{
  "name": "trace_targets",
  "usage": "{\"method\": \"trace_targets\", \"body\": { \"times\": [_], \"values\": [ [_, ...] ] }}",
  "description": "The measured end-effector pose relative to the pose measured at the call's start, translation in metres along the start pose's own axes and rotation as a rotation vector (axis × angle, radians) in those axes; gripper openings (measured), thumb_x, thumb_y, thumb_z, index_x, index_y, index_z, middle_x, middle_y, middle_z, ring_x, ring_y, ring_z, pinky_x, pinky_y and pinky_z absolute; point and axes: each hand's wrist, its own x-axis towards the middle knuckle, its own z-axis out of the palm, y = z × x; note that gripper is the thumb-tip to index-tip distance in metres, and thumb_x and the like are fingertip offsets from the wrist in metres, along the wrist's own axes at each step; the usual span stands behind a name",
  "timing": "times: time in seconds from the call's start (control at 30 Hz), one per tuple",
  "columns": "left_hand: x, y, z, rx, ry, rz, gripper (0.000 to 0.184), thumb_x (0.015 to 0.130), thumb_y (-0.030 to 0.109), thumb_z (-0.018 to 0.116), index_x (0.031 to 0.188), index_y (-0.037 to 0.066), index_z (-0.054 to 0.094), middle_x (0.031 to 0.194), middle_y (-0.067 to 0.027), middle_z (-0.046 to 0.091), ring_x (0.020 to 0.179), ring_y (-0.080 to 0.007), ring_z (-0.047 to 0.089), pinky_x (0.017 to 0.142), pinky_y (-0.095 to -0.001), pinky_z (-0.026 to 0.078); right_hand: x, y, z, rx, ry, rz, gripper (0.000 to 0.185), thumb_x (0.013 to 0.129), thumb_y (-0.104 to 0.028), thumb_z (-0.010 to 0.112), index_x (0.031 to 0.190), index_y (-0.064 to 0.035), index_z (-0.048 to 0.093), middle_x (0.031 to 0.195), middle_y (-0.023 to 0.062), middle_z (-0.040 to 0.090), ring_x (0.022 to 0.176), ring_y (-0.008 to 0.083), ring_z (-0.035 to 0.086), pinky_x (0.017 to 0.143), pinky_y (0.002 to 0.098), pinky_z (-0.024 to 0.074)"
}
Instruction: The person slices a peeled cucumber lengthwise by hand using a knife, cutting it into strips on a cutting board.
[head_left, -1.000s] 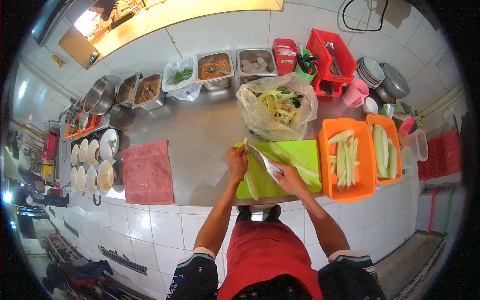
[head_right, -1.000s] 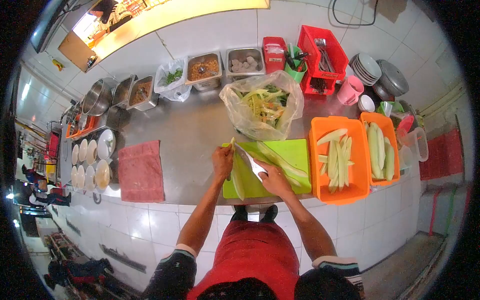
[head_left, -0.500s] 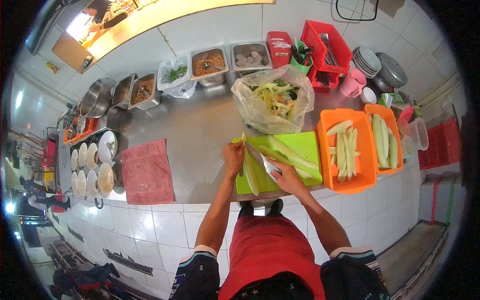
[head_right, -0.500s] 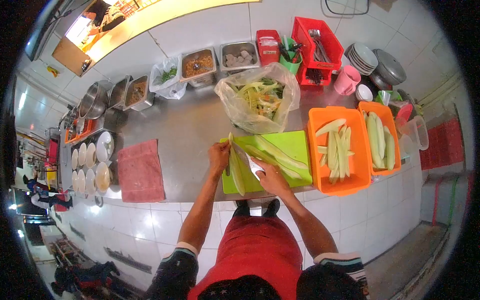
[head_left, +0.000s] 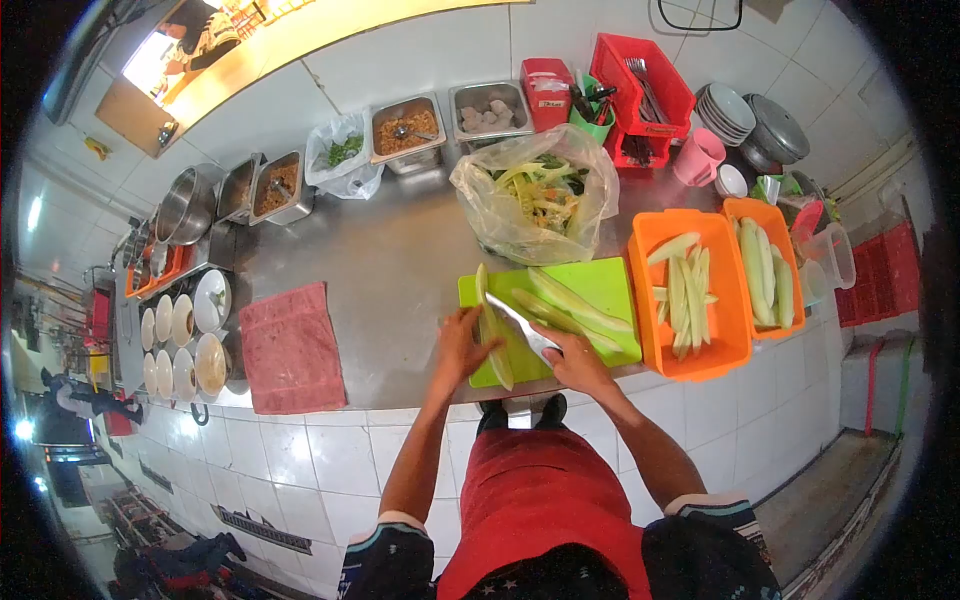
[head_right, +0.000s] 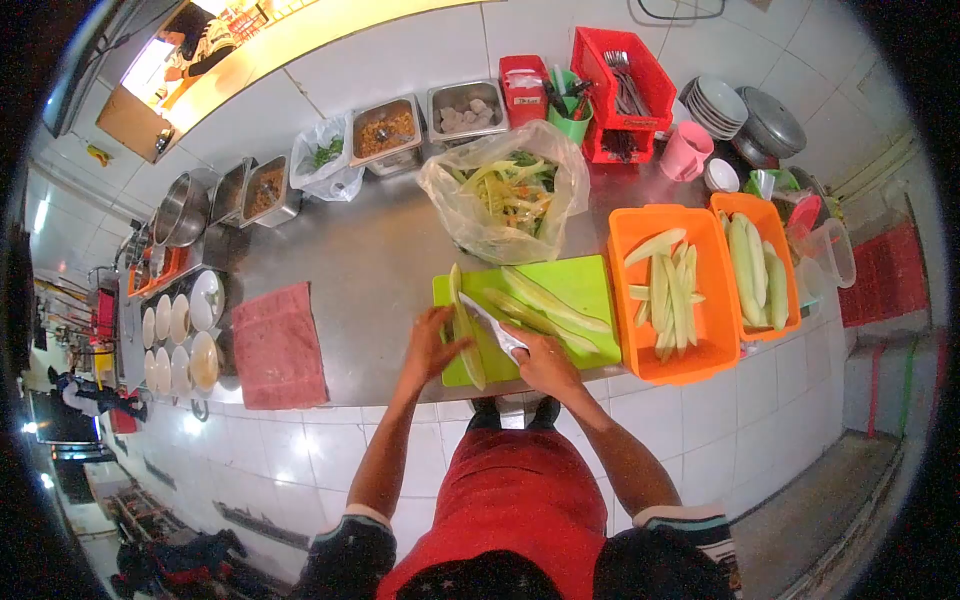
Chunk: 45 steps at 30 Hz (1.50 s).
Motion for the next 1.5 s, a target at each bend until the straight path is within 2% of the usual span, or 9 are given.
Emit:
{"method": "trace_targets", "body": {
  "times": [0.03,0.1,0.2,0.33,0.6,0.77,1.0,1.17,1.5],
  "values": [
    [-0.016,0.006,-0.004,0.001,-0.004,-0.002,0.073,0.072,0.034,0.083,0.134,0.004,0.056,0.134,-0.0201,0.056,0.117,-0.0348,0.056,0.094,-0.0452,0.044,0.0,0.001,0.0,0.004,-0.021,0.018,0.05,0.089,-0.007,0.058,0.138,-0.0182,0.054,0.119,0.0253,0.062,0.108,0.0425,0.06,0.094,0.0449,0.0475],
    [-0.043,0.015,-0.011,0.047,-0.173,0.05,0.112,0.057,0.046,0.089,0.148,0.007,0.036,0.153,-0.0152,0.035,0.134,-0.0368,0.037,0.103,-0.0531,0.031,0.001,0.003,0.0,0.006,-0.046,0.058,0.05,0.09,-0.007,0.058,0.138,-0.0193,0.054,0.118,0.0253,0.062,0.106,0.0428,0.061,0.092,0.0454,0.0478],
    [-0.055,0.011,0.004,0.102,-0.085,0.108,0.126,0.049,0.051,0.091,0.151,0.007,0.03,0.156,-0.0128,0.03,0.135,-0.0355,0.035,0.103,-0.0548,0.027,0.003,0.003,-0.002,0.012,-0.084,0.095,0.05,0.09,-0.008,0.057,0.138,-0.0209,0.054,0.116,0.0254,0.063,0.103,0.0428,0.061,0.09,0.046,0.0483],
    [-0.055,0.009,0.016,0.158,0.023,0.172,0.127,0.047,0.046,0.091,0.15,0.004,0.03,0.157,-0.0113,0.029,0.134,-0.0354,0.035,0.104,-0.0547,0.027,0.004,0.015,0.002,-0.023,-0.033,0.007,0.05,0.091,-0.009,0.057,0.139,-0.0225,0.053,0.113,0.0258,0.064,0.1,0.0423,0.063,0.087,0.0454,0.0491],
    [-0.045,0.014,0.001,0.219,-0.076,0.155,0.124,0.053,0.049,0.089,0.151,0.005,0.028,0.159,-0.0134,0.027,0.137,-0.0359,0.034,0.109,-0.0562,0.02,0.014,0.011,-0.007,-0.017,-0.11,0.057,0.049,0.092,-0.01,0.056,0.139,-0.023,0.053,0.118,0.0249,0.063,0.104,0.0396,0.062,0.091,0.0443,0.0482],
    [-0.045,0.011,0.001,0.22,-0.078,0.164,0.123,0.054,0.051,0.089,0.151,0.006,0.029,0.159,-0.0133,0.027,0.138,-0.0365,0.034,0.11,-0.0571,0.019,0.004,0.004,-0.015,0.013,-0.157,0.052,0.05,0.09,-0.004,0.057,0.139,-0.0145,0.053,0.13,0.0213,0.059,0.117,0.0353,0.059,0.1,0.0382,0.044],
    [-0.046,0.009,0.001,0.209,-0.065,0.179,0.122,0.053,0.05,0.09,0.151,0.006,0.03,0.159,-0.012,0.026,0.138,-0.0359,0.034,0.11,-0.0557,0.02,-0.006,0.011,-0.015,-0.006,-0.143,0.005,0.049,0.091,-0.009,0.059,0.138,-0.02,0.054,0.124,0.0218,0.062,0.109,0.0386,0.061,0.095,0.0417,0.0473],
    [-0.046,0.009,0.003,0.195,-0.036,0.186,0.121,0.052,0.049,0.089,0.15,0.007,0.031,0.159,-0.0102,0.027,0.136,-0.0344,0.035,0.108,-0.0579,0.023,-0.018,0.002,-0.022,-0.048,-0.224,0.122,0.052,0.09,-0.004,0.058,0.14,-0.0191,0.053,0.124,0.0216,0.063,0.104,0.0336,0.065,0.09,0.036,0.0489],
    [-0.047,0.016,0.0,0.197,-0.046,0.158,0.121,0.052,0.047,0.089,0.15,0.006,0.032,0.157,-0.0102,0.03,0.136,-0.0338,0.035,0.109,-0.055,0.022,-0.043,-0.007,-0.031,-0.067,-0.337,0.319,0.052,0.091,-0.007,0.057,0.141,-0.0202,0.052,0.12,0.0214,0.064,0.099,0.0338,0.066,0.088,0.0371,0.0497]
  ]
}}
